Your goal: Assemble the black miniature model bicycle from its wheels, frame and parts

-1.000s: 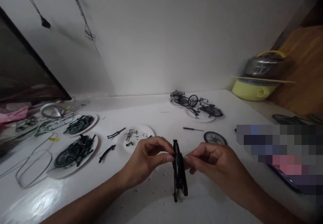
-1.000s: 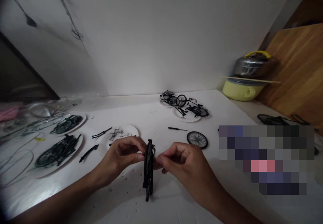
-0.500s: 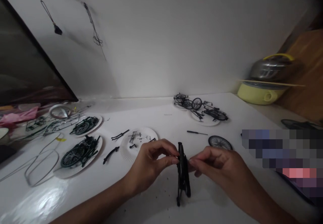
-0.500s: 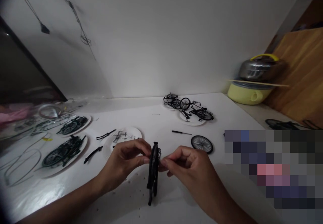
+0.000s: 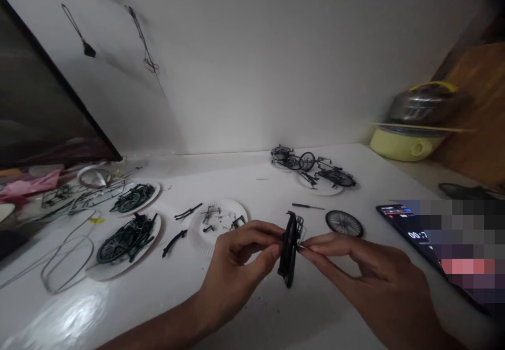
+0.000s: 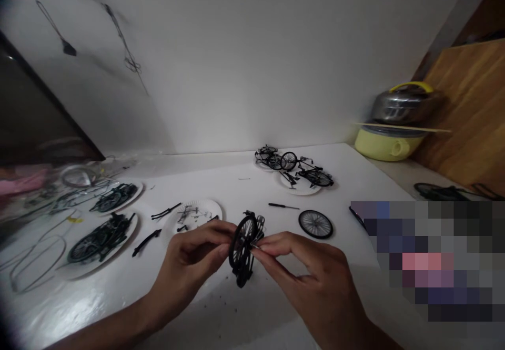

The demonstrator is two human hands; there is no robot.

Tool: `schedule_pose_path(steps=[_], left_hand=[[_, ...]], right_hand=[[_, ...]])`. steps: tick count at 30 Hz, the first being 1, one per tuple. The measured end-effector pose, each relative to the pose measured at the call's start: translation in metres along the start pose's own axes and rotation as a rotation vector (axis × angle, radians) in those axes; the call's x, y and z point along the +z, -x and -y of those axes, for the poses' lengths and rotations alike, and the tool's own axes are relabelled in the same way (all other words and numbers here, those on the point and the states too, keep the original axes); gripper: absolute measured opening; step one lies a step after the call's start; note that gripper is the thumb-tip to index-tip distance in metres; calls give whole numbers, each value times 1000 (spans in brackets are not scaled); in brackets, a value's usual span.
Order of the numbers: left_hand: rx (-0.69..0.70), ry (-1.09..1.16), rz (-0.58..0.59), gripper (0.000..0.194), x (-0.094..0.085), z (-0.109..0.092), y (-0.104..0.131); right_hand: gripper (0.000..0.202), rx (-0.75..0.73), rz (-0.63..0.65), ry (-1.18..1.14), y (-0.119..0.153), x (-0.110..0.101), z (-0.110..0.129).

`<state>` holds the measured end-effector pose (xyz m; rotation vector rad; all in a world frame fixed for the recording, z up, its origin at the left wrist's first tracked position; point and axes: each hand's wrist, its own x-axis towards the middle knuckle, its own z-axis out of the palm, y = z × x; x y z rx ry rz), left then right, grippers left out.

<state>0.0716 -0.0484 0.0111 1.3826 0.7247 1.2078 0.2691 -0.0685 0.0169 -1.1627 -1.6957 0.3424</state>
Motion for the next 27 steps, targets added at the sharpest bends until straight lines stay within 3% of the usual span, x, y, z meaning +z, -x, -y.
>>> schedule_pose_path(steps=[6, 12, 17, 22, 27], left_hand=[[131, -63, 42, 16, 2, -1, 4], [160, -100, 63, 22, 2, -3, 5], [147, -70, 92, 18, -2, -3, 4], [152, -86, 28, 9, 1, 1, 3], [266, -257, -50, 9, 1, 4, 3]], right_hand=[[8, -30, -38, 29, 4, 1, 3], [11, 29, -10, -89, 1, 1, 1], [14, 145, -4, -153, 2, 0, -3], [15, 256, -31, -202, 0, 3, -3], [11, 486, 110, -312, -6, 8, -1]])
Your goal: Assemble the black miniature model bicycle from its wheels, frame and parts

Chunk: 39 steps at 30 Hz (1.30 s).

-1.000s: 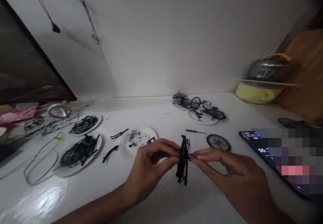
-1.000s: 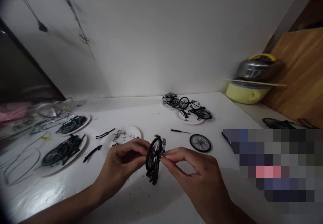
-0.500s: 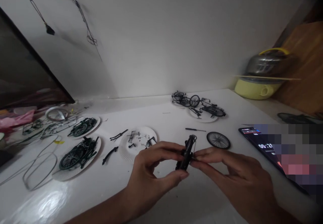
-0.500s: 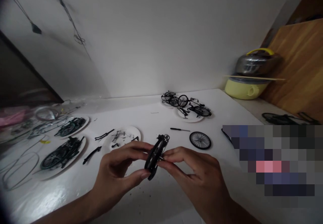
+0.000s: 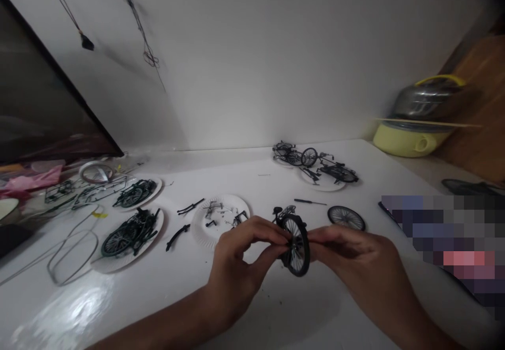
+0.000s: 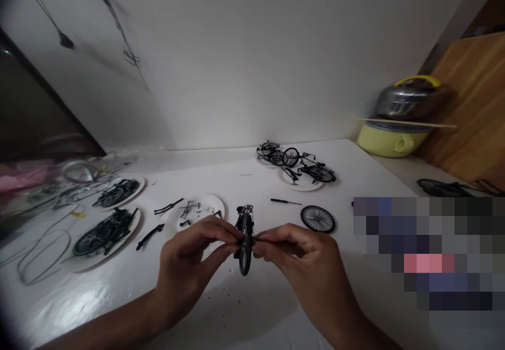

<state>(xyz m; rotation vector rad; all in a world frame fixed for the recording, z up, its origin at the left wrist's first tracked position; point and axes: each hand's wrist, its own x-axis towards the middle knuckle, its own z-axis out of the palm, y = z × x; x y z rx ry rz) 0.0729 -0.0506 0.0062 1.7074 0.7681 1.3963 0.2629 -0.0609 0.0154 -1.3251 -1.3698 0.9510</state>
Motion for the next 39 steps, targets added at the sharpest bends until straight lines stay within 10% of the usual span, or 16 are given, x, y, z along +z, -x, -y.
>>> schedule_pose_path(steps=[11, 21, 39], left_hand=[[251, -321, 29, 19, -4, 6, -5], [104, -265, -38, 16, 0, 9, -4], [297, -455, 46, 17, -4, 23, -11]], right_hand=[[23, 227, 147, -281, -1, 8, -5], [24, 362, 149, -467, -2, 10, -13], [38, 315, 229, -534, -4, 10, -12]])
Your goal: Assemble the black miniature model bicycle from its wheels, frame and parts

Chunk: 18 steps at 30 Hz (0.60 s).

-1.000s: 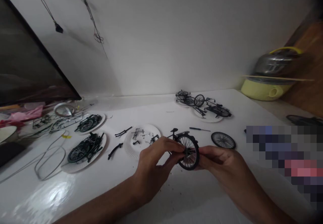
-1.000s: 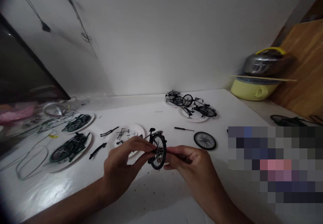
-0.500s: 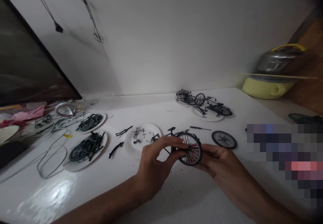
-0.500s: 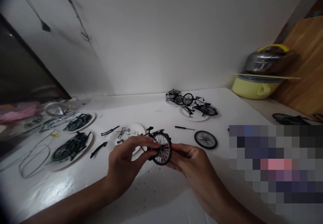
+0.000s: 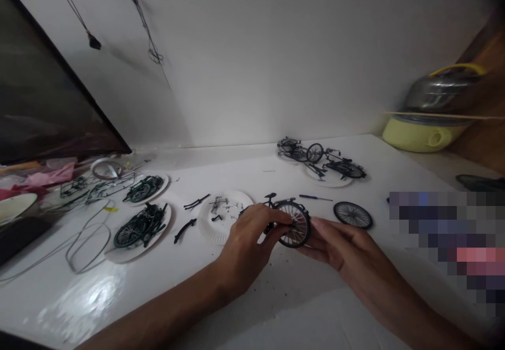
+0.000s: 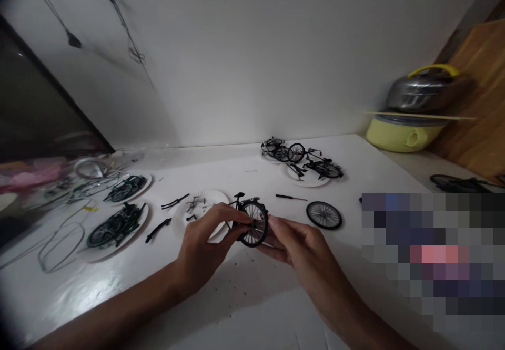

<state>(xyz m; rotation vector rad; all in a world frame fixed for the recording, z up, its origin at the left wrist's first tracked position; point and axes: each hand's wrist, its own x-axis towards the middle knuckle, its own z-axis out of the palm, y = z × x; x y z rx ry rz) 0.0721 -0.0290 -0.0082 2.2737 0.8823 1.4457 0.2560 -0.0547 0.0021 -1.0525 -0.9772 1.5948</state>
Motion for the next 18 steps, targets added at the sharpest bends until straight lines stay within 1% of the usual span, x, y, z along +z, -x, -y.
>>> schedule_pose_path(steps=[4, 6, 9, 12, 16, 18], left_hand=[[131, -58, 60, 22, 0, -3, -1], [153, -92, 70, 22, 0, -5, 0], [131, -132, 78, 25, 0, -6, 2], [97, -144, 61, 28, 0, -5, 3], [88, -178, 49, 18, -1, -6, 3], [96, -197, 48, 16, -1, -7, 2]], right_hand=[[35, -35, 28, 189, 1, 1, -1], [35, -21, 36, 217, -1, 0, -5], [33, 8, 58, 153, -3, -3, -9], [34, 22, 76, 109, -3, -3, -8], [33, 40, 61, 83, -1, -3, -4], [32, 45, 43, 85, -1, -3, -3]])
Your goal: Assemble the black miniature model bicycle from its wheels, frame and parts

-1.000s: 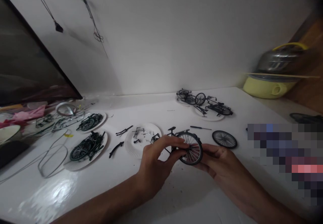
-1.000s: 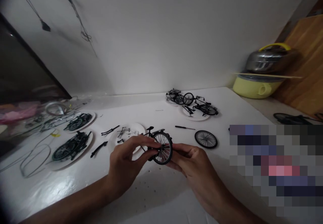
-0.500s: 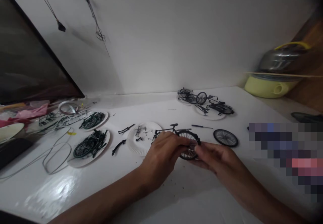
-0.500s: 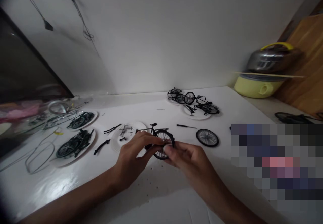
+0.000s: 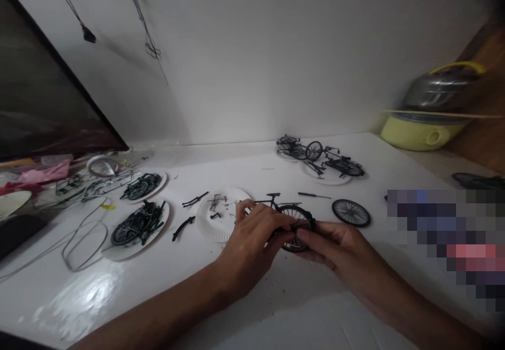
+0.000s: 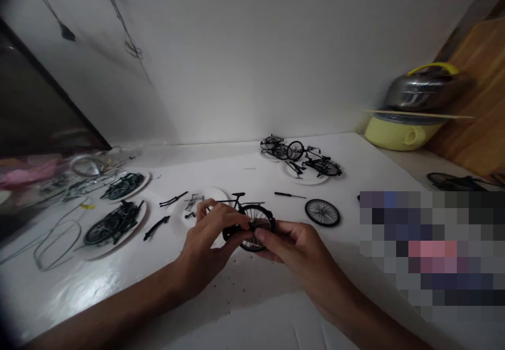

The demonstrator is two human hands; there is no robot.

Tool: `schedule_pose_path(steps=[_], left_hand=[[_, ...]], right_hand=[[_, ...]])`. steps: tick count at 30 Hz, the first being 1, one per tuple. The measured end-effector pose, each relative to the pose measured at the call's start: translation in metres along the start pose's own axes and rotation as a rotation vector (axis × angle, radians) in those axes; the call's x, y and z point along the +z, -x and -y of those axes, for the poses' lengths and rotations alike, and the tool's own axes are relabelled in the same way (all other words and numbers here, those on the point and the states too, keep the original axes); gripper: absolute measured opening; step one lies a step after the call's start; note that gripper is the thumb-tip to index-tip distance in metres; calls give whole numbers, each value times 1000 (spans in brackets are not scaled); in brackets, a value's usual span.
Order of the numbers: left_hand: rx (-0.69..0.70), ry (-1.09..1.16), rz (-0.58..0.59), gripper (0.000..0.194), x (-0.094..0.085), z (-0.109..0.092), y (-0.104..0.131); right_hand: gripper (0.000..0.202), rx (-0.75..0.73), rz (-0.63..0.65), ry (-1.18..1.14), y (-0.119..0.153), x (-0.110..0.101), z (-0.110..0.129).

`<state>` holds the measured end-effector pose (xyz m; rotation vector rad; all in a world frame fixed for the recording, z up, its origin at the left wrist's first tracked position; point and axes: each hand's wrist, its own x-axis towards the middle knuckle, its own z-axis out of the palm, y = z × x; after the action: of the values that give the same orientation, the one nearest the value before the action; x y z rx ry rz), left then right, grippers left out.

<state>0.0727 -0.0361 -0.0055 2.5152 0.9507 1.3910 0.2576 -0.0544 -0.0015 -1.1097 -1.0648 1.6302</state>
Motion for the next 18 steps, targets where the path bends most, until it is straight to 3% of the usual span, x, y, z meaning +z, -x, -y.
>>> schedule_pose_path(steps=[18], left_hand=[[2, 3, -7, 18, 1, 2, 2]], right_hand=[[36, -20, -85, 74, -1, 0, 0]])
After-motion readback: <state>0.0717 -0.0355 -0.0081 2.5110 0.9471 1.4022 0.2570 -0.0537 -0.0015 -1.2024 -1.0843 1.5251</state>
